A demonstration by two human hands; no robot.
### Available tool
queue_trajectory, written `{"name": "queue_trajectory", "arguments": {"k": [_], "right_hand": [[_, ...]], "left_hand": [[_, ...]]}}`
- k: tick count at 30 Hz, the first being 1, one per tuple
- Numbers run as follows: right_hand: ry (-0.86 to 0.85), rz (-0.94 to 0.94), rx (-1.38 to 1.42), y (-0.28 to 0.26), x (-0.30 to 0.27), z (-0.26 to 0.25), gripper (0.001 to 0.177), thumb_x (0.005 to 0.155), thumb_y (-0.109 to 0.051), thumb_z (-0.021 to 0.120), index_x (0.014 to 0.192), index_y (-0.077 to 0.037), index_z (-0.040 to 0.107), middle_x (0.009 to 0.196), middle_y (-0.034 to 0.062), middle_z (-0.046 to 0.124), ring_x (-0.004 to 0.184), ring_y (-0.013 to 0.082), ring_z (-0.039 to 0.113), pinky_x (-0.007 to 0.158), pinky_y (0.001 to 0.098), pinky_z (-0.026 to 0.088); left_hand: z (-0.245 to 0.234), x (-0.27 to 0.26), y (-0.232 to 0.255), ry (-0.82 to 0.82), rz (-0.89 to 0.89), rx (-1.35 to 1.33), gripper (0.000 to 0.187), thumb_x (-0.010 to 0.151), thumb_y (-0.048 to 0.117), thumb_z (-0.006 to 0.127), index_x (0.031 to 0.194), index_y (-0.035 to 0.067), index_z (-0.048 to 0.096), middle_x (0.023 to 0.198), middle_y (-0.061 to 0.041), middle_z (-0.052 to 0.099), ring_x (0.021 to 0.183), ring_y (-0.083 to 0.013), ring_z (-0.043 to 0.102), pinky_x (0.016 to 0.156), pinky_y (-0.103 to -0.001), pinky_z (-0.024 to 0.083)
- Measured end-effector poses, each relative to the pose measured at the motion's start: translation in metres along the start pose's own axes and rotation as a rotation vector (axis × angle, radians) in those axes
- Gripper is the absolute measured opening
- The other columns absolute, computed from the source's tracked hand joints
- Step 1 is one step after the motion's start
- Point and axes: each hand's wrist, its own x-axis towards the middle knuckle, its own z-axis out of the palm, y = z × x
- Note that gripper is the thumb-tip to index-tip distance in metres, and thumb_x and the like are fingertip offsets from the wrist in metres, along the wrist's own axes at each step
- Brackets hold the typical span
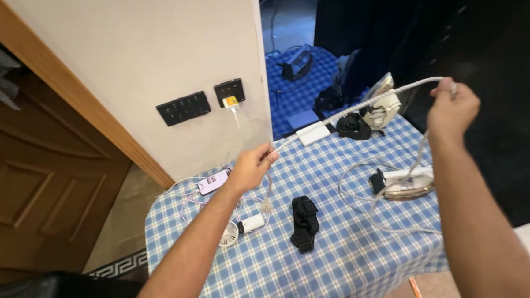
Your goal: The recorder moves a colander, walks to a bedroom to adjust a teddy bear and pillows, then returns to a table to organize an iron, cables, and various small electronics.
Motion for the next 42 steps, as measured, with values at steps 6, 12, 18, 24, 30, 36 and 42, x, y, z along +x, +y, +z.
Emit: {"name": "queue_trajectory", "arguments": {"k": [6,12,18,24,30,36,42], "right_hand": [[-0.318,-0.647,-0.448,-0.064,-0.090,0.022,0.066,0.085,-0.006,0.072,0.147,0.004,0.052,0.148,0.0259,0.048,0.136,0.0400,0.046,0.111,0.0503,0.037],[-1.165,-0.347,-0.286,-0.079,-0.131,0.048,0.044,0.088,-0.026,0.077,0.123,-0.002,0.067,0.114,0.0215,0.069,0.109,0.0323,0.062,0.094,0.0470,0.051],[-0.794,-0.079,-0.379,-0.053,-0.084,0.027,0.034,0.095,-0.035,0.067,0.111,-0.008,0.078,0.095,0.0113,0.079,0.086,0.0202,0.074,0.078,0.0365,0.057],[-0.683,-0.143,-0.640,-0.014,-0.085,0.026,0.042,0.097,-0.042,0.070,0.114,-0.004,0.076,0.092,0.0215,0.077,0.086,0.0334,0.073,0.079,0.0442,0.055],[-0.849,-0.157,-0.646,0.032,-0.082,0.019,0.042,0.091,-0.043,0.070,0.108,-0.005,0.076,0.093,0.0212,0.077,0.086,0.0354,0.075,0.078,0.0464,0.057],[-1.002,-0.144,-0.680,0.021,-0.088,0.009,0.041,0.091,-0.046,0.067,0.102,-0.007,0.077,0.090,0.0182,0.078,0.084,0.0345,0.075,0.077,0.0456,0.057],[-1.022,-0.123,-0.771,0.019,-0.116,0.036,0.038,0.091,-0.044,0.067,0.104,-0.010,0.076,0.090,0.0175,0.077,0.086,0.0364,0.074,0.078,0.0468,0.057]], "left_hand": [[0.046,0.009,0.042,0.101,0.155,0.024,0.025,0.099,0.028,0.067,0.099,0.004,0.068,0.066,-0.006,0.058,0.060,-0.0152,0.051,0.059,-0.032,0.047],[0.074,0.017,0.040,-0.075,0.103,-0.271,0.030,0.101,0.033,0.061,0.094,0.005,0.070,0.070,0.001,0.063,0.063,-0.0105,0.056,0.059,-0.030,0.049],[0.094,-0.017,-0.049,-0.158,0.066,-0.145,0.038,0.103,0.041,0.065,0.095,0.004,0.068,0.077,0.001,0.067,0.072,-0.0074,0.060,0.064,-0.027,0.049],[0.148,-0.041,-0.042,-0.273,-0.371,-0.280,0.039,0.096,0.042,0.064,0.118,0.009,0.060,0.086,-0.003,0.068,0.074,-0.0189,0.065,0.071,-0.039,0.056],[0.171,-0.029,-0.178,0.011,-0.042,0.434,0.038,0.092,0.018,0.064,0.127,0.005,0.063,0.129,-0.018,0.063,0.124,-0.0359,0.057,0.107,-0.048,0.045],[0.076,0.010,-0.227,0.151,-0.283,0.935,0.062,0.086,0.002,0.055,0.147,0.013,0.046,0.155,-0.015,0.043,0.141,-0.0333,0.042,0.107,-0.051,0.042],[0.049,0.015,-0.257,-0.015,-0.439,1.009,0.052,0.097,0.013,0.055,0.147,0.023,0.045,0.155,-0.008,0.043,0.143,-0.0276,0.040,0.111,-0.061,0.038]]}}
